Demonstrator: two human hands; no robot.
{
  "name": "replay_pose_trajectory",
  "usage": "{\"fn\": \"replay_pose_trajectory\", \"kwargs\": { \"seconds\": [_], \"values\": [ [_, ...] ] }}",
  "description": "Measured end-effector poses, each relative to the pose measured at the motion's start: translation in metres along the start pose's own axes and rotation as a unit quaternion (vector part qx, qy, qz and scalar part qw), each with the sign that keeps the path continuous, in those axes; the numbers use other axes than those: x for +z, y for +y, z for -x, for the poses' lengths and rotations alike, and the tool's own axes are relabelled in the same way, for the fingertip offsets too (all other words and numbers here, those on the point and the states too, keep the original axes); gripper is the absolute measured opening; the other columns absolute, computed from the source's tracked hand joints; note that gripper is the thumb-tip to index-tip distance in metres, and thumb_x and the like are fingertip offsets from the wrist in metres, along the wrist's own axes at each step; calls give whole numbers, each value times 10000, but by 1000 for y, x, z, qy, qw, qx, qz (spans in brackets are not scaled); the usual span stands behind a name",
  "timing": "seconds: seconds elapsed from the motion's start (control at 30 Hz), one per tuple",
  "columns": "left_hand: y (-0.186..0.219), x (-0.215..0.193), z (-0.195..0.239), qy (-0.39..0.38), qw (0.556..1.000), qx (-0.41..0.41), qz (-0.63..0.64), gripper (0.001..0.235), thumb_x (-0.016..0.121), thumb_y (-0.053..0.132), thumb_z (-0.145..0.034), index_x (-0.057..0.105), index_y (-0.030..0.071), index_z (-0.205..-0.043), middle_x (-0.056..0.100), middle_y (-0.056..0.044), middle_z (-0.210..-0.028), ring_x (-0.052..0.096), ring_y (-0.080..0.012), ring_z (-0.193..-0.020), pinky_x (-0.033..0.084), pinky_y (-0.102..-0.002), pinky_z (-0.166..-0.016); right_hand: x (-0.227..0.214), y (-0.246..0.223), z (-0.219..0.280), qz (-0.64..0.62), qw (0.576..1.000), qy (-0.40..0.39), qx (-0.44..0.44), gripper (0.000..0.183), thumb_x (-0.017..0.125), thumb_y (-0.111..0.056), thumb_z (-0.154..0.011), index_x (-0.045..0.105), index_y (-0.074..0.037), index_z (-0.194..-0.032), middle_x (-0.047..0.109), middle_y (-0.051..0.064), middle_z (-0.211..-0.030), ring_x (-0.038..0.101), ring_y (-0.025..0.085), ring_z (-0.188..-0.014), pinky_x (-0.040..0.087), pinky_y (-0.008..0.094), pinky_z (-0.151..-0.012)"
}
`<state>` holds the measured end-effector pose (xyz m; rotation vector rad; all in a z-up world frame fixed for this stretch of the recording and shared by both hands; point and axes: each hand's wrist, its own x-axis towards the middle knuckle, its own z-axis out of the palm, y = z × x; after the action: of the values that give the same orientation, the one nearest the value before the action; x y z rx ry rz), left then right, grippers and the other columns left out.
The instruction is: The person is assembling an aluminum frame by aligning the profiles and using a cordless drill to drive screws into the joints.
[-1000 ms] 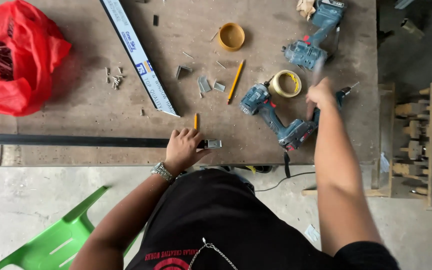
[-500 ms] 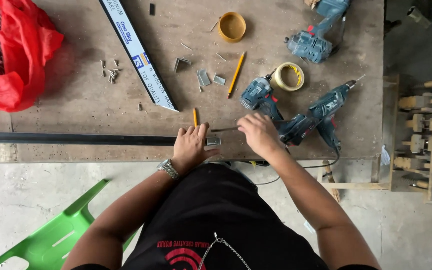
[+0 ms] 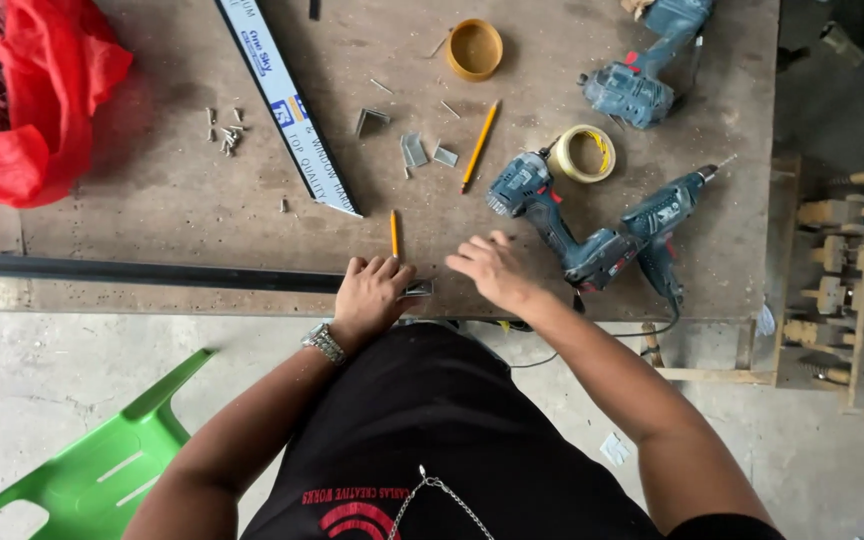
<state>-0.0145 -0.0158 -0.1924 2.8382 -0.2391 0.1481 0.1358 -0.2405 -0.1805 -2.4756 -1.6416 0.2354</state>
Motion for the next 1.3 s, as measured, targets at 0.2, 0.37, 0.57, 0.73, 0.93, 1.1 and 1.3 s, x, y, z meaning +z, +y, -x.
{"fn": "replay_pose_trajectory", "kwargs": {
  "seconds": [0.2, 0.37, 0.57, 0.73, 0.93, 1.1, 1.3],
  "values": [
    [1, -3, 0, -2, 1000, -4, -16, 493, 709, 589, -795, 603, 250, -1137, 539, 26, -962, 579, -210, -908, 394, -415, -864, -7, -16, -7, -1, 1000, -25, -10, 257, 473, -58, -1005, 664, -221, -1057, 616, -8, -831, 604, 206, -837, 489, 398, -806],
    [4, -5, 2, -20, 1000, -17, -16, 466, 718, 579, -800, 623, 237, -1103, 528, 17, -961, 560, -221, -911, 403, -423, -833, 5, -24, 4, -5, 997, -64, 33, 349, 440, -37, -945, 644, -226, -1156, 656, 33, -942, 637, 263, -863, 500, 445, -749],
    [4, 0, 3, -40, 999, -31, -8, 455, 701, 582, -811, 619, 247, -1108, 514, 26, -980, 547, -225, -924, 408, -428, -810, 26, -29, 14, 12, 996, -52, 70, 398, 448, -58, -924, 621, -259, -1220, 638, 8, -991, 629, 261, -909, 502, 462, -766],
    [5, -1, 0, -36, 999, -39, -12, 452, 697, 615, -792, 643, 250, -1055, 528, 50, -967, 552, -214, -917, 390, -420, -819, 15, -32, 6, -27, 994, -62, 85, 447, 428, -10, -929, 681, -256, -1203, 661, 5, -912, 657, 252, -860, 487, 434, -758],
    [22, -23, -11, -16, 995, -95, 12, 668, 607, 806, -768, 670, 174, -975, 604, 4, -970, 590, -220, -945, 357, -460, -937, -16, -25, -5, -51, 997, -52, 27, 457, 425, -2, -963, 710, -268, -1201, 623, -20, -828, 600, 216, -805, 467, 394, -779],
    [21, 9, -13, -12, 993, -119, -4, 632, 618, 785, -735, 647, 186, -936, 617, 3, -952, 598, -213, -930, 317, -510, -982, -9, -30, 4, -60, 997, -36, 26, 342, 548, -59, -931, 681, -240, -1188, 626, 11, -868, 622, 247, -823, 492, 431, -737],
    [22, 20, -15, 38, 991, -123, -22, 629, 635, 774, -686, 640, 180, -892, 608, -15, -910, 600, -220, -885, 320, -527, -965, 44, -30, 16, 4, 996, 2, 85, 262, 621, -158, -901, 659, -246, -1145, 629, 10, -951, 624, 246, -870, 490, 447, -743]
  ]
}}
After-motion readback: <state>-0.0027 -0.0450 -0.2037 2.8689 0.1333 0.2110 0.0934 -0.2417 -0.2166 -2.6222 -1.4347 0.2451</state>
